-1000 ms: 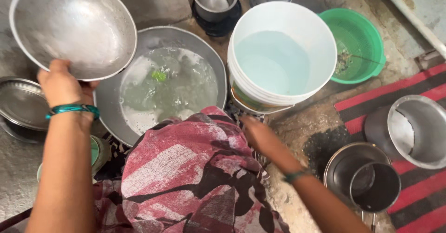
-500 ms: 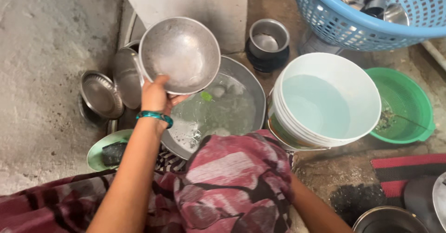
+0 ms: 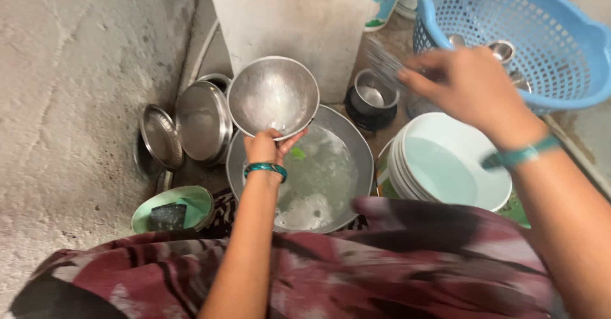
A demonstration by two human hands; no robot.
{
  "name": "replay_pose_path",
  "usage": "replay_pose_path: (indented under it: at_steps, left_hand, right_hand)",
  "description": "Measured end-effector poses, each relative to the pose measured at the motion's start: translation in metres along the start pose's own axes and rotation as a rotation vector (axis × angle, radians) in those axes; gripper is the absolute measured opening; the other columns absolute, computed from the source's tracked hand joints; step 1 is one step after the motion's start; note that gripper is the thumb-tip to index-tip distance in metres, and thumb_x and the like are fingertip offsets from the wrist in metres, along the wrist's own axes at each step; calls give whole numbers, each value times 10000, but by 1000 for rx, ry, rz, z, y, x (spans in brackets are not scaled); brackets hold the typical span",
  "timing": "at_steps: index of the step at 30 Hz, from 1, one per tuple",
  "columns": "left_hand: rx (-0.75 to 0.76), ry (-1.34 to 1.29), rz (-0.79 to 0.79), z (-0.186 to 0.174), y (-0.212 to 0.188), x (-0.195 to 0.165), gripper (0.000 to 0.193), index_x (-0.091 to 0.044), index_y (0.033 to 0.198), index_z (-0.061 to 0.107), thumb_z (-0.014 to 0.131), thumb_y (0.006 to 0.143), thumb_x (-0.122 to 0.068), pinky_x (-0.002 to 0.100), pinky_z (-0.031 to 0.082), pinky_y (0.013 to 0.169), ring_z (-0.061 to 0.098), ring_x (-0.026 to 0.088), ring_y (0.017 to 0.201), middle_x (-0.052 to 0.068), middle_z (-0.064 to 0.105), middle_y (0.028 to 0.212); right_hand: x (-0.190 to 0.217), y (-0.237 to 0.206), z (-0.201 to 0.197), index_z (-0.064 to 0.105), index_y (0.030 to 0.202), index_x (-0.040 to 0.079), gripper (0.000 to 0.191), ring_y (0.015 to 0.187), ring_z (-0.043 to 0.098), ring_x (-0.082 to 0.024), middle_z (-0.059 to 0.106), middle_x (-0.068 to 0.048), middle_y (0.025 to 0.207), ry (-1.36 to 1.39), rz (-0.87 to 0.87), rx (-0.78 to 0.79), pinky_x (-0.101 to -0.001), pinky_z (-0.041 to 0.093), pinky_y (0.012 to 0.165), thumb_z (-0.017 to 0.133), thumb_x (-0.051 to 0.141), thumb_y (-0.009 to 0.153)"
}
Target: The person washes various metal kitchen items by hand in a soapy basin, then rinses them in a separate bucket of water and places them into a blue plastic basket. Items include small bowls, spoons, a ladle, and plates. The person uses a green plastic scrubber and a steel wool pad to scrub the items.
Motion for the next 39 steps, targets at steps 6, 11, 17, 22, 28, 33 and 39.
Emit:
replay_pose_path:
  at_steps: [6,11,17,22,28,33,39]
  left_hand:
    - [-204,-297,-5,-21,14,4,682,120,1453,285,401,783,179,515,623,706,706,547,968,374,501,1336]
    - [-361,-245,55,-35,12,12,778,-73,1474,258,378,750,184,490,589,642,677,506,918,288,526,1293]
    - [-323,-30,-57,-39,3,16,623,101,1400,411,407,779,147,426,631,640,727,437,880,309,589,1265]
    - [-269,-30,-40,-35,0,18,608,121,1356,404,368,750,153,419,632,605,730,420,845,299,564,1251]
    - [-397,-118,-56,-45,13,23,528,316,1302,421,423,807,131,372,625,588,738,445,736,419,614,1201]
    - [-294,-5,-93,-29,-1,43,594,127,1340,375,422,748,124,387,603,532,727,396,656,303,605,1123]
    - [-375,-27,3,-39,11,30,550,163,1298,464,417,752,118,318,555,456,678,283,567,282,668,1018]
  right_hand:
    - [92,54,92,765,1079,59,216,772,740,-343,743,-214,853,169,-67,-63,-429,583,770,741,182,903]
    - [125,24,168,719,1063,8,246,819,748,-275,656,-180,1069,527,26,-182,-343,632,686,812,119,864]
    - [101,9,212,730,1045,43,303,757,697,-248,633,-148,1070,478,220,-271,-340,592,640,890,93,793]
    - [73,20,223,629,1264,65,553,764,684,-228,680,-130,1022,524,279,-289,-358,566,671,883,188,789]
    - [63,2,259,665,1188,45,507,664,664,-222,672,-115,762,467,443,-231,-372,530,642,890,218,768]
    - [17,24,224,711,1155,50,359,700,653,-151,695,-60,795,506,481,-384,-332,534,649,866,190,863]
    - [85,-6,232,759,1056,48,262,643,586,-147,637,-119,736,489,347,-325,-331,491,599,848,114,819]
Point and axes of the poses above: each hand's wrist, its own y-axis towards the middle knuckle, its own z-axis out of the palm, x = y × z, the point moved 7 cm from there along y, towards the middle knuckle
